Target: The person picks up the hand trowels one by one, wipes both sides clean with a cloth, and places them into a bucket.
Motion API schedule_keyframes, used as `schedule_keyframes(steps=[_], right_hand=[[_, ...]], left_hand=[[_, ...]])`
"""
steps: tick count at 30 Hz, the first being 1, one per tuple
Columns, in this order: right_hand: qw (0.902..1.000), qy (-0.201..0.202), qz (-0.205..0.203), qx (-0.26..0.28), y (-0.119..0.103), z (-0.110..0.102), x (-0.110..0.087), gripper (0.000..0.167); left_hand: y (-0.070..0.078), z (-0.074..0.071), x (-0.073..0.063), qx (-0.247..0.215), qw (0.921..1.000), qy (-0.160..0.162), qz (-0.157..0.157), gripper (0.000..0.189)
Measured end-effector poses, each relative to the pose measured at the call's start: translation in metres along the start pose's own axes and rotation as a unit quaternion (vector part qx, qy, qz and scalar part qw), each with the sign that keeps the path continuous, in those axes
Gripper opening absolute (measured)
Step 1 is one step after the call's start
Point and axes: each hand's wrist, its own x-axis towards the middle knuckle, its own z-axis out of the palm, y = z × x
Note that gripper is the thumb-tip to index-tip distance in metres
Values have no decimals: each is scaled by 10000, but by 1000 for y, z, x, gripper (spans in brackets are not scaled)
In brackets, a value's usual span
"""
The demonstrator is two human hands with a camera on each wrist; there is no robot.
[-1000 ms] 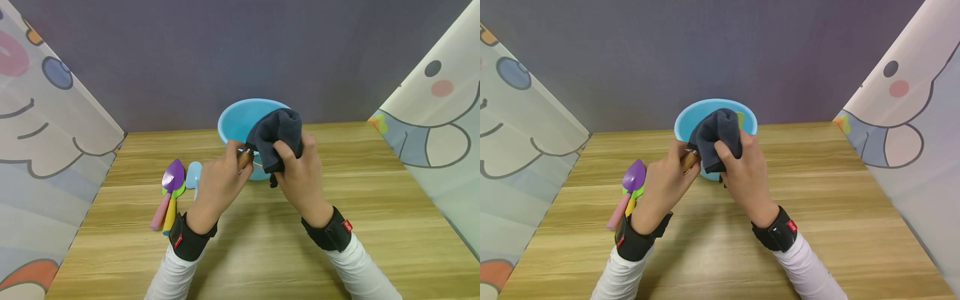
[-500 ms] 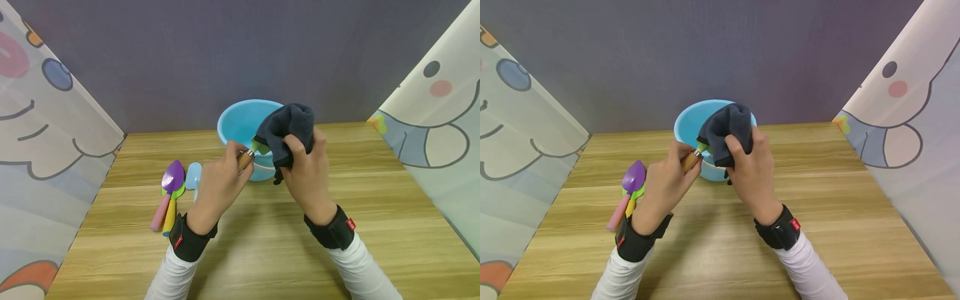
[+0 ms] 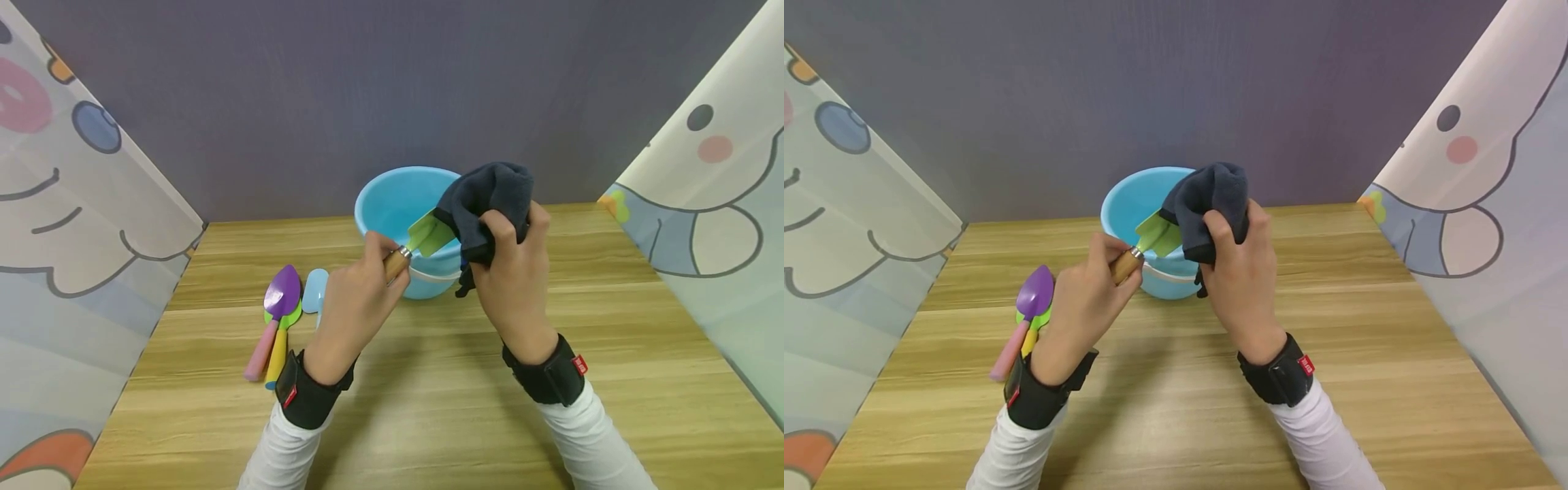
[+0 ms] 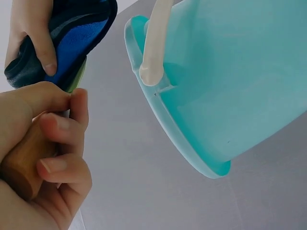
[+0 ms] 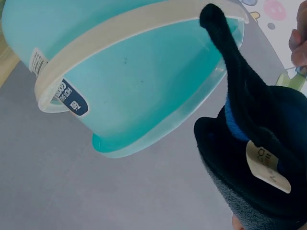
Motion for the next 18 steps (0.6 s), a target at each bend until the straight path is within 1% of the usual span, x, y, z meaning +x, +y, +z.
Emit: schedule_keyframes(steps=[4,11,13,18], right_hand=[[9999,55,141,-40,3,-2,4,31],[9990,209,395,-32,8,-7,9,26],[9988,248,425,-11,9,-8,10,25],[9988,253,428,-19,10,-9,11,25]], left_hand=[[-2,1,0,124,9999,44,-8,30],[-3,0,1,132,9992,-229,-303,24],[-4,-1,2,146,9988,-250,-403,22],[-7,0,6,111,9978,-112,-646,18]])
